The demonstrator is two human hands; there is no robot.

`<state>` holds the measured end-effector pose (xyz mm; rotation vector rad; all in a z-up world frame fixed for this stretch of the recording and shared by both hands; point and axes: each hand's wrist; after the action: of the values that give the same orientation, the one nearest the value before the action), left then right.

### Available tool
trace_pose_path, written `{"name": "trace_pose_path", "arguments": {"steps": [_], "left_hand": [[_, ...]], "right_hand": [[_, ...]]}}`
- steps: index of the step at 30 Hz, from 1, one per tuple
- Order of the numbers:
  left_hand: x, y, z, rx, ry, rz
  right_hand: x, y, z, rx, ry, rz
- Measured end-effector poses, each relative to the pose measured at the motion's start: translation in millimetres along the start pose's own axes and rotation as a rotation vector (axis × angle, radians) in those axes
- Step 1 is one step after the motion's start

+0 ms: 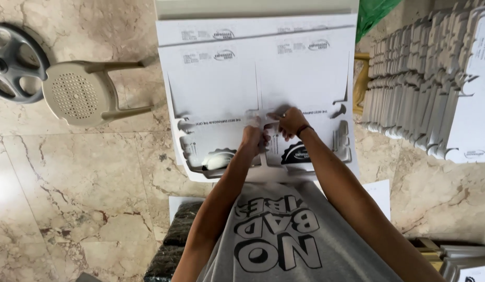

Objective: Manually removing waste material from die-cut cardboard sheets to leave the final shapes.

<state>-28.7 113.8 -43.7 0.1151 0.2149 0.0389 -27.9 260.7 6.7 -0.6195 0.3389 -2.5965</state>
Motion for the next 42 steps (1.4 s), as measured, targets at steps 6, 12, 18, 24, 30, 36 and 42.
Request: {"name": "trace_pose_path", "arguments": {"steps": [6,12,18,24,30,36,42], "left_hand": [[6,18,51,-0.060,0.220,-0.340],[-29,12,87,-0.029,0.280,-0.085],[-21,-15,94,0.211,0.038,-0.010],[-1,-23,114,0.214,0.137,-0.130],[-48,-16,167,0.494,0.557,-0.623],[-9,-51,86,0.391,0.387,-0.282],[31,-109,47,0.567,0.457,-1.120]], "right_hand": [[10,3,36,-0.072,-0.063,0.171],[32,-22,35,0.014,-0.049,-0.005],[17,-13,19,0.099,0.019,-0.098],[-6,-4,7,0.109,-0.017,-0.141],[-40,20,-26,-0.037,-0.013,-0.142],[-15,-1,-12,0.040,0.043,-0.252],[-14,-1,38,0.054,0.072,-0.260]]}}
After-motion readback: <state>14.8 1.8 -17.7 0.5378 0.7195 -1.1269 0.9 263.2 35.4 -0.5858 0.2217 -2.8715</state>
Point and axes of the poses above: each hand's wrist, its own z-axis away from the middle knuckle, its own y-axis out of the palm, x = y × z
